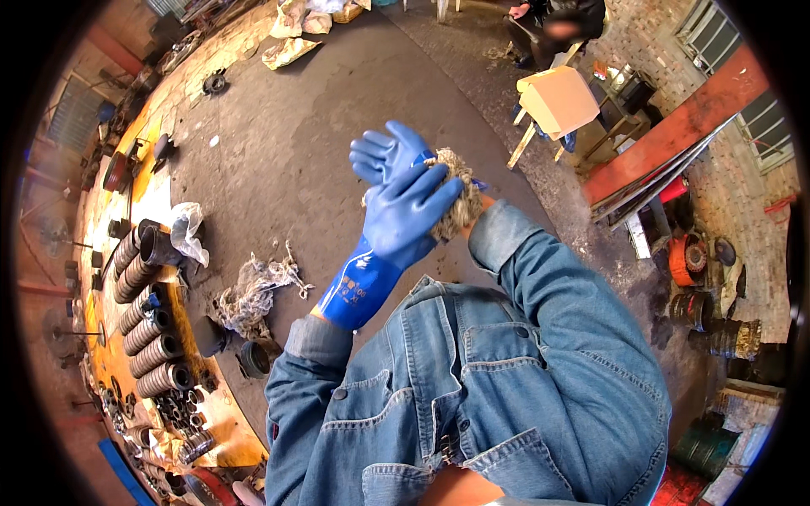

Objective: The person sits on the floor of a workshop and uses a rag to wipe and clean a coiled metal wire. They manipulate the wire with gloved hands, rubbing the rag along its length to remove dirt or residue.

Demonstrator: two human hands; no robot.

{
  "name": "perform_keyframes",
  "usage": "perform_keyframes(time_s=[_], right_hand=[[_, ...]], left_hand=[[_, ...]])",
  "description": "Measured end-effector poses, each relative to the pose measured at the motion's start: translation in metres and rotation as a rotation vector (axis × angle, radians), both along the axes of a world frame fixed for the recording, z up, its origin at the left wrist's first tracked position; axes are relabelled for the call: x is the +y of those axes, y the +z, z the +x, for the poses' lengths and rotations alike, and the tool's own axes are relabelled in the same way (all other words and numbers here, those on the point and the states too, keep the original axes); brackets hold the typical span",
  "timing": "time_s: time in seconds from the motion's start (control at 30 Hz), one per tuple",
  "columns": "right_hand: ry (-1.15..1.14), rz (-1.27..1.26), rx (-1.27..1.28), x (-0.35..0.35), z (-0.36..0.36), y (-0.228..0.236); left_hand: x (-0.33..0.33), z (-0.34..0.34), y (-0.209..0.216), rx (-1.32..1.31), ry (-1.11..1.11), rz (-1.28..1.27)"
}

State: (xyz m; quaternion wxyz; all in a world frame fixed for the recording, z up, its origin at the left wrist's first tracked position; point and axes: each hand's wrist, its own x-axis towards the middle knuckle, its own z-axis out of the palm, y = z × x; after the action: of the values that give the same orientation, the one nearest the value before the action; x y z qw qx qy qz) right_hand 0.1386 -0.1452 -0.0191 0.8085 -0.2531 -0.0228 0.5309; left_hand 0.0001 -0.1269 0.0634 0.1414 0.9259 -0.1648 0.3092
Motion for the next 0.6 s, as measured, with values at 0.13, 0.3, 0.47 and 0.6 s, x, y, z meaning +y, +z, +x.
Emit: perform_keyframes(time_s=[0.13,0.3,0.47,0.6], right_hand=[[-0.144,0.117,0.256,0.003,0.036,0.014],[-0.242,0.236,0.458,-0.008,0.050,0.037],[-0.169,0.427,0.497,-0.014,0.044,0.065],[-0.049,0.566,0.439,-0.005,0.020,0.081]], left_hand=[[0.008,-0.014,-0.016,0.017,0.010,0.088],[0.043,-0.022,-0.036,0.010,0.178,-0.272],[0.069,-0.003,-0.063,0.029,0.266,-1.672],[0.080,0.015,-0.072,0.301,-0.290,-2.507]])
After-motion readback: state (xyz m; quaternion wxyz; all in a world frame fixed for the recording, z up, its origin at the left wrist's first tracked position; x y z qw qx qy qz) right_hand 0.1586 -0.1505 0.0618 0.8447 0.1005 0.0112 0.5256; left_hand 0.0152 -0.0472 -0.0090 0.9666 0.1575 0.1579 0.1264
